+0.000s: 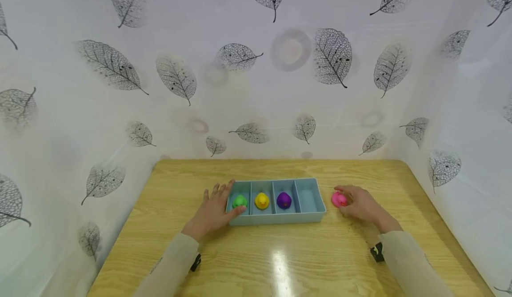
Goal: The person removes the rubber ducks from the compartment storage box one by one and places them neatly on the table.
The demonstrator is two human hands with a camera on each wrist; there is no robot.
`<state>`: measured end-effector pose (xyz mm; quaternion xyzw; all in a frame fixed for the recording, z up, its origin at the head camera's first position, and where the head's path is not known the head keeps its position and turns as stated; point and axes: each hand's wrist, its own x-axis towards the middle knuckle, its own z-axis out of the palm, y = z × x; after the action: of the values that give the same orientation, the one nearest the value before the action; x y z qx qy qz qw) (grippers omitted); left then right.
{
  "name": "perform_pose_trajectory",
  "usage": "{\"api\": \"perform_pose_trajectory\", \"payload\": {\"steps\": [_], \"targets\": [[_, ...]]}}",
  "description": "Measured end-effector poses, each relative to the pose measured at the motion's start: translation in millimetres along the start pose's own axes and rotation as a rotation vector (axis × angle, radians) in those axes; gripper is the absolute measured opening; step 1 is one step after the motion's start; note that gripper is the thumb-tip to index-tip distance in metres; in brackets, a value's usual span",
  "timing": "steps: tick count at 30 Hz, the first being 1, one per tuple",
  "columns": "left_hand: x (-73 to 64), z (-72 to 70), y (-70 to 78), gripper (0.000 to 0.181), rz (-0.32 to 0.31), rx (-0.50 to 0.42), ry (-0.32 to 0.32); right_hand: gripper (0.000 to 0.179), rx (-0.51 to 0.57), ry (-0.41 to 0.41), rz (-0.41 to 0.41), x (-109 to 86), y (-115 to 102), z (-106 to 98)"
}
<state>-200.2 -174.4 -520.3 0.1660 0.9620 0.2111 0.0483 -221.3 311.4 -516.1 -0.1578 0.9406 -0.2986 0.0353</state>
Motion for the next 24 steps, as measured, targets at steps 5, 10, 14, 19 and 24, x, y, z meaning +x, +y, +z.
{"api": "perform_pose_trajectory", "payload": {"steps": [5, 10, 14, 19, 24], "targets": [[1.2, -0.5, -0.5, 0.098, 0.000, 0.000, -0.001, 0.057, 0.017, 0.038, -0.023, 0.8, -16, -11], [1.8, 0.6, -1.0, 0.098, -0.004, 0.009, -0.006, 0.048, 0.026, 0.083, -0.079, 6.4, -35, -17], [2.2, 2.2, -2.0, 0.098, 0.000, 0.015, 0.002, 0.045, 0.010, 0.115, -0.139, 11.6, -51, -17], [1.8, 1.7, -0.9, 0.098, 0.001, 0.006, 0.001, 0.046, 0.029, 0.114, -0.170, 16.7, -70, -15], [0.7, 0.7, 0.6, 0.098, -0.009, 0.002, -0.010, 0.045, 0.055, 0.103, -0.213, 22.7, -83, -10]]}}
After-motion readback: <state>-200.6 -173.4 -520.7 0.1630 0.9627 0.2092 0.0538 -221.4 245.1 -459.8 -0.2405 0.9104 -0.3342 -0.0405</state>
